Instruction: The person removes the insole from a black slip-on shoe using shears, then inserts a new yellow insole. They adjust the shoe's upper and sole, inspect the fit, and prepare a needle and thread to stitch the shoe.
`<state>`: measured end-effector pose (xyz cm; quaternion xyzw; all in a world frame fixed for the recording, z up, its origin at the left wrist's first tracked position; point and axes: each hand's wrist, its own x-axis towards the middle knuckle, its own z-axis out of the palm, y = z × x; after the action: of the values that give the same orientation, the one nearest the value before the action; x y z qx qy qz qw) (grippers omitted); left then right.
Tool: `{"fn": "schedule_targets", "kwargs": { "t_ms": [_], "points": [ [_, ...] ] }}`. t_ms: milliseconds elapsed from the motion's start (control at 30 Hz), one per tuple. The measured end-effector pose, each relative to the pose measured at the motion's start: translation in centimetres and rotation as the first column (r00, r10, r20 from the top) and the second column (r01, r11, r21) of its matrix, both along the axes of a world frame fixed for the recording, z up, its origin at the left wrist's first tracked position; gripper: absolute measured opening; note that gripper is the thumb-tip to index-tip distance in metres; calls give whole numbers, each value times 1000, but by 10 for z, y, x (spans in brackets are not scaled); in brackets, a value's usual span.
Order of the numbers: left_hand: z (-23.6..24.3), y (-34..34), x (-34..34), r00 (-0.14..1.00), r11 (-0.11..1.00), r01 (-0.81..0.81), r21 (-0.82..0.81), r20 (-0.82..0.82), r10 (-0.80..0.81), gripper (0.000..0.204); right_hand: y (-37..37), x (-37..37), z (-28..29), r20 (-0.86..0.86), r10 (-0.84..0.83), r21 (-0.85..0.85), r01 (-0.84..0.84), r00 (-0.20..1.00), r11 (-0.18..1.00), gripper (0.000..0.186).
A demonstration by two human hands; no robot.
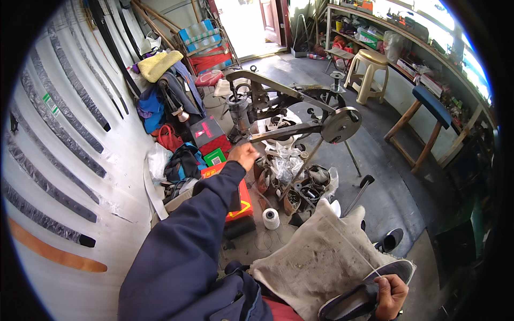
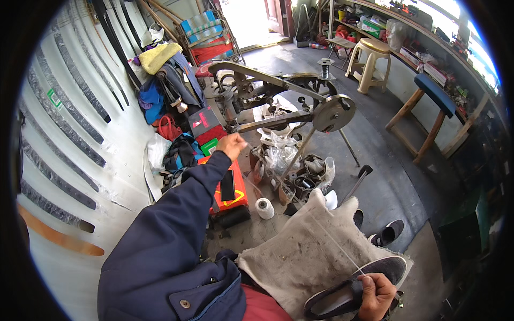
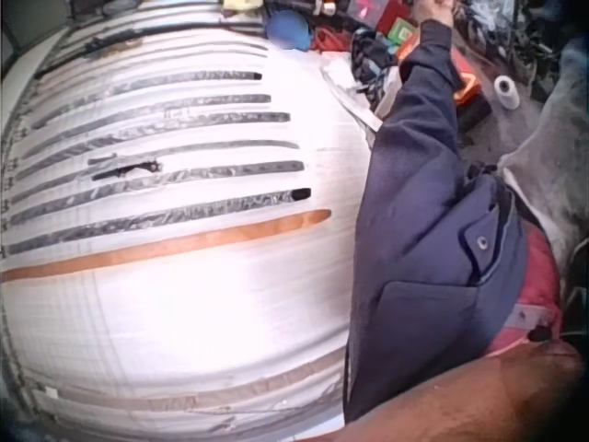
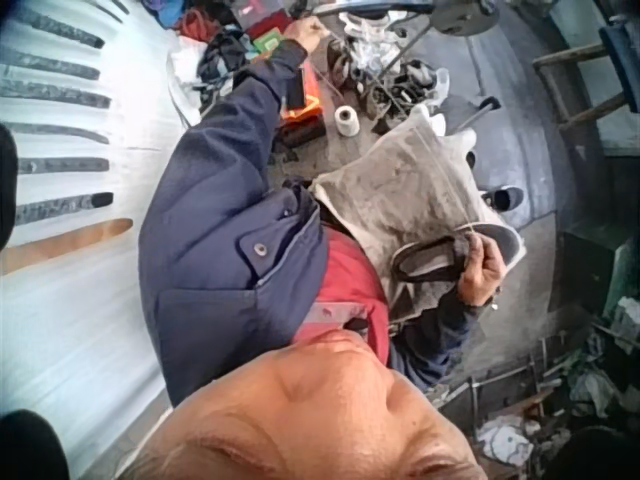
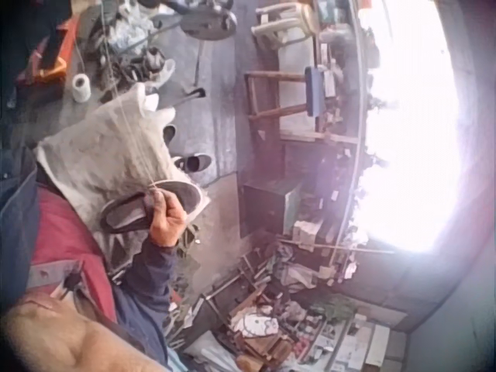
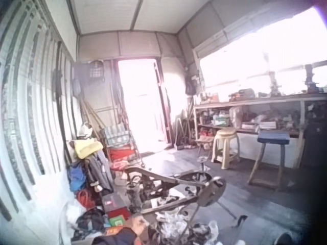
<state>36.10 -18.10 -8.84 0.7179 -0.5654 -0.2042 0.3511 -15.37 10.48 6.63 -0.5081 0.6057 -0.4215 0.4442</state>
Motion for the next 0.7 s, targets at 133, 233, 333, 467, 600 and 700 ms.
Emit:
{"fn": "schedule_targets", "kwargs": {
  "t_ms": [133, 233, 333, 467, 600, 700],
  "points": [
    [-4, 50, -46, 818, 891, 389, 234, 357, -451, 59, -7, 11, -4, -99, 27, -74, -34, 995, 997, 13],
    [39, 97, -149, 667, 649, 745, -154, 170, -725, 59, -22, 28, -11, -273, 73, -191, -128, 959, 973, 14],
    [85, 159, -244, 375, 463, 835, -298, -310, -874, 56, -29, 40, -8, -379, 70, -241, -171, 923, 955, 7],
    [111, 186, -285, 218, 369, 904, -214, -511, -831, 29, -24, 39, 3, -392, -2, -254, -106, 920, 961, 10],
    [81, 164, -263, 305, 508, 794, -335, -503, -809, 14, -4, 13, 9, -451, -80, -211, -19, 889, 977, 12],
    [48, 92, -200, 714, 805, 493, -330, -375, -592, 13, 12, -15, 10, -410, -250, -288, 136, 877, 948, 14]
  ]
}}
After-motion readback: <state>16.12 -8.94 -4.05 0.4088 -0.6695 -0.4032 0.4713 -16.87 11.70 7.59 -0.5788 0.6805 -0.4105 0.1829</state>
